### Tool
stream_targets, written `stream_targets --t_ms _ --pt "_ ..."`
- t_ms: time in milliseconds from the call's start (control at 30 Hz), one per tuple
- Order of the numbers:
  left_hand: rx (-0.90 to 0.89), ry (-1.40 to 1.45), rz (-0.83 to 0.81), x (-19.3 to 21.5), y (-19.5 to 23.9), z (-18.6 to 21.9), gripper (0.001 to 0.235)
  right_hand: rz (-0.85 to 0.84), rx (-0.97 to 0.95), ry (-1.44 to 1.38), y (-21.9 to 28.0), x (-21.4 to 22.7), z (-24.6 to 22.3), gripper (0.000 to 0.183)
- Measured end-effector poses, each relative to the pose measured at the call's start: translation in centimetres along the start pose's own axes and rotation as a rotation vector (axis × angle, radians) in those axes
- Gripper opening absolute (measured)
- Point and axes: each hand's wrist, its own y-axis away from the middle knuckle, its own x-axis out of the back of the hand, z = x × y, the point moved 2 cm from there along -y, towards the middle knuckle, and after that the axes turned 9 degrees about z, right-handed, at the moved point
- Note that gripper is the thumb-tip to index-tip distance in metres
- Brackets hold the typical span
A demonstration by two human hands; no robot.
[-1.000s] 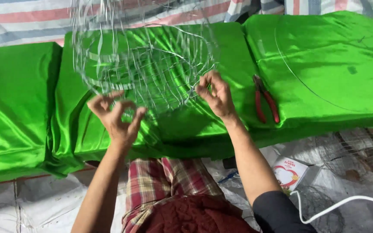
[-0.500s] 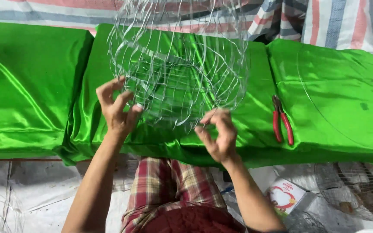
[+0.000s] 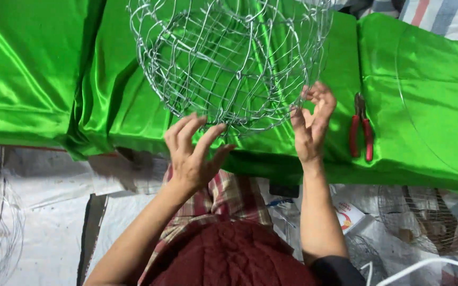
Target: Inspecting and adjusting a wire mesh basket by rotating it and checking the wire connections with fingers.
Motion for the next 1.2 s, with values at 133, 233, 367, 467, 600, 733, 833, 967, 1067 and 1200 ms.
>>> stream_targets --t_ms 133,233,367,467,600,733,833,967,1067,1200 --pt "-0.051 -0.098 -0.156 -1.2 -2.2 0.9 0.034 -0.06 0.024 0.006 0.3 -0.5 -1.0 0.06" --pt "-0.07 -0.108 -0.268 -0.8 -3.2 1.1 0.027 -0.092 0.046 -0.005 0.7 -0.6 -0.8 0.051" --pt "0.01 -0.021 -0.352 -0.2 -4.7 1.8 0.019 -0.093 0.033 -0.021 1.0 -0.1 0.5 0.054" --pt "0.063 0.002 -0.336 -0.6 -4.7 2.1 0.017 -0.057 0.026 -0.019 1.2 -0.5 0.7 0.059" --pt "0.078 -0.006 -0.3 -0.9 -4.2 2.2 0.015 -0.04 0.03 0.006 1.6 -0.7 0.9 0.059" --pt "0.129 0.04 -0.359 -0.4 -5.1 2.5 0.016 -0.054 0.015 0.024 1.5 -0.7 0.6 0.065" --pt "0.162 0.021 -0.349 -0.8 -4.6 2.7 0.018 -0.065 0.014 0.027 1.7 -0.8 0.9 0.072" --pt "0.142 -0.024 -0.302 -1.9 -3.2 2.5 0.015 -0.069 0.021 0.049 1.7 -0.8 0.8 0.072" --pt "0.113 -0.05 -0.29 -2.1 -2.8 2.6 0.013 -0.074 0.029 0.065 1.6 -0.9 0.5 0.07" --pt "0.083 -0.064 -0.234 -2.4 -2.9 2.8 0.016 -0.061 0.029 0.031 1.5 -1.1 0.4 0.071"
